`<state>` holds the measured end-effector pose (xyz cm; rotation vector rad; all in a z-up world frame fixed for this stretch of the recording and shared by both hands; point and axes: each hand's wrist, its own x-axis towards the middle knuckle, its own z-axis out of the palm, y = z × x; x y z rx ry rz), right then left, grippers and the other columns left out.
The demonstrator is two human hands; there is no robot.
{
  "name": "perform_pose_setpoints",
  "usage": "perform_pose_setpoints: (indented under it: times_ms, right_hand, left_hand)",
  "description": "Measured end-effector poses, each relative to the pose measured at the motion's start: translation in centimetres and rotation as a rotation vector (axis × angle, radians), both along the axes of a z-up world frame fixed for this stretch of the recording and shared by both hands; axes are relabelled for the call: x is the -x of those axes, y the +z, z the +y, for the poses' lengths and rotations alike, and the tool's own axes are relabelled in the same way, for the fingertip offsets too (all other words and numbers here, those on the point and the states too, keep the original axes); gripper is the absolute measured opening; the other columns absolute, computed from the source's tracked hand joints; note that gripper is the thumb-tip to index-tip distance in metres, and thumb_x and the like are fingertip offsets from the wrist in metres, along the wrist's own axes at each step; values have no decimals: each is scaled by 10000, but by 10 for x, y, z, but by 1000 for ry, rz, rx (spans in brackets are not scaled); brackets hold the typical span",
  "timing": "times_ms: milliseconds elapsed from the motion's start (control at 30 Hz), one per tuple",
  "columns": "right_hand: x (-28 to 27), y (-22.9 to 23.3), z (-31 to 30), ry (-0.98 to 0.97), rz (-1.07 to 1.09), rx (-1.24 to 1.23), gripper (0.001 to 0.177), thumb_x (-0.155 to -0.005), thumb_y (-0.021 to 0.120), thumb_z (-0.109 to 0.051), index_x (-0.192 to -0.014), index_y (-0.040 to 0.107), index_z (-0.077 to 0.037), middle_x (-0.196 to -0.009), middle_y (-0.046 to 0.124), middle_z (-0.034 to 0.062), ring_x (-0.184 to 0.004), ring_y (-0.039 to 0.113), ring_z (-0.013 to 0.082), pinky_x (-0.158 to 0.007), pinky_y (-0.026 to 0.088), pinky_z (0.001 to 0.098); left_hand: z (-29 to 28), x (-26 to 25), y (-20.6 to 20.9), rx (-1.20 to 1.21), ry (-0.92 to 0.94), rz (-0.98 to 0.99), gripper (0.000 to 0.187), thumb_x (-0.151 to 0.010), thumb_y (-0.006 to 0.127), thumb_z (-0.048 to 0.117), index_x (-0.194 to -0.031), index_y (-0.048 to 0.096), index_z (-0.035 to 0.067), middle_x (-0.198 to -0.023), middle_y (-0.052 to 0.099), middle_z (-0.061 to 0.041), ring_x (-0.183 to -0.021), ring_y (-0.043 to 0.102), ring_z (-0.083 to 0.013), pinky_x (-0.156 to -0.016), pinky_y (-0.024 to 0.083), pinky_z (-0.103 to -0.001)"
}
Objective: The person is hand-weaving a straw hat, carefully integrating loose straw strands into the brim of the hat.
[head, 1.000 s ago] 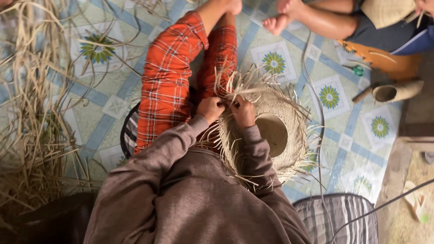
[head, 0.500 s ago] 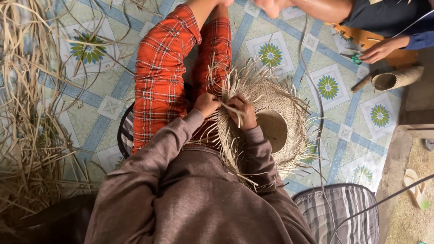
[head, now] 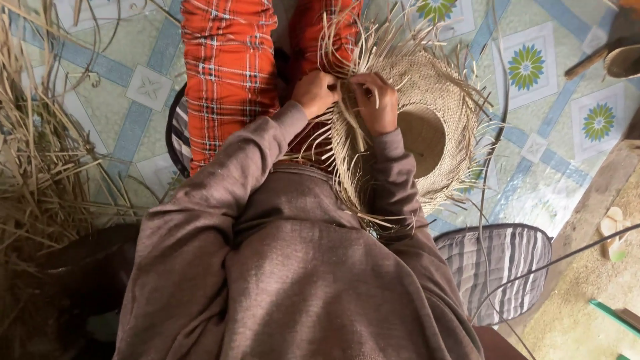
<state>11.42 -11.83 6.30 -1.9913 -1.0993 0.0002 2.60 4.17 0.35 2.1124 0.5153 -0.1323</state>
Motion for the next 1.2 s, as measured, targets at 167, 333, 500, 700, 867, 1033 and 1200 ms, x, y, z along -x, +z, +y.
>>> perform_pose_setpoints:
  times_ms: [167,333,500,700,867,1033,1200]
  right_hand:
    - [10,32,10,-65,-19,53,172,-810,828,1,-923,704,-41,-863,739,69,-657,664,158,-609,563,270]
    - [8,24,2,-19,79,72,204,-785,858,-17,-950,738,-29,-888,674,59,-683,602,153,-633,528,260]
    - [13,16,-3,-90,165,-38,278,-847,896,-142,-1042,713,-67,-914,642,152,-788,709,382,-679,571,450]
    - [6,-11,-6,-90,137,-49,265,-861,879,-93,-964,649,-12,-896,592,167,-734,688,439,-608,583,463]
    - [15,11,-7,-89,199,-109,174,-896,850,-80,-953,690,-40,-959,601,104,-746,711,325,-611,593,367]
    - [19,13,-3,-19,66,-112,234,-875,888,-125,-987,707,-28,-988,617,148,-756,680,373,-612,562,433]
    - [21,-10,-17,0,-152,-64,90,-942,790,-136,-895,740,-78,-974,631,115,-785,688,351,-650,585,385]
  left_hand:
    - [-7,13,40,-3,100,-111,219,-780,805,250,-955,800,118,-755,758,-45,-561,642,-189,-563,512,-329]
    - [-11,18,41,17,181,-249,116,-740,767,199,-849,804,183,-690,753,52,-487,570,-115,-489,457,-263]
    - [-13,23,36,45,212,-121,255,-790,748,518,-965,783,335,-869,773,3,-918,733,-292,-832,606,-425]
    - [-18,14,2,70,253,-161,236,-784,765,496,-964,786,345,-890,775,-1,-929,729,-293,-838,602,-424]
    - [-19,20,13,89,246,-188,202,-798,741,436,-971,779,338,-914,776,11,-964,724,-286,-880,585,-420]
    - [-16,17,10,78,214,-141,210,-816,703,486,-982,766,373,-947,773,51,-1009,715,-250,-925,565,-405]
    - [-17,4,-35,102,203,-49,184,-820,614,362,-881,762,271,-822,760,32,-892,735,-305,-833,572,-442]
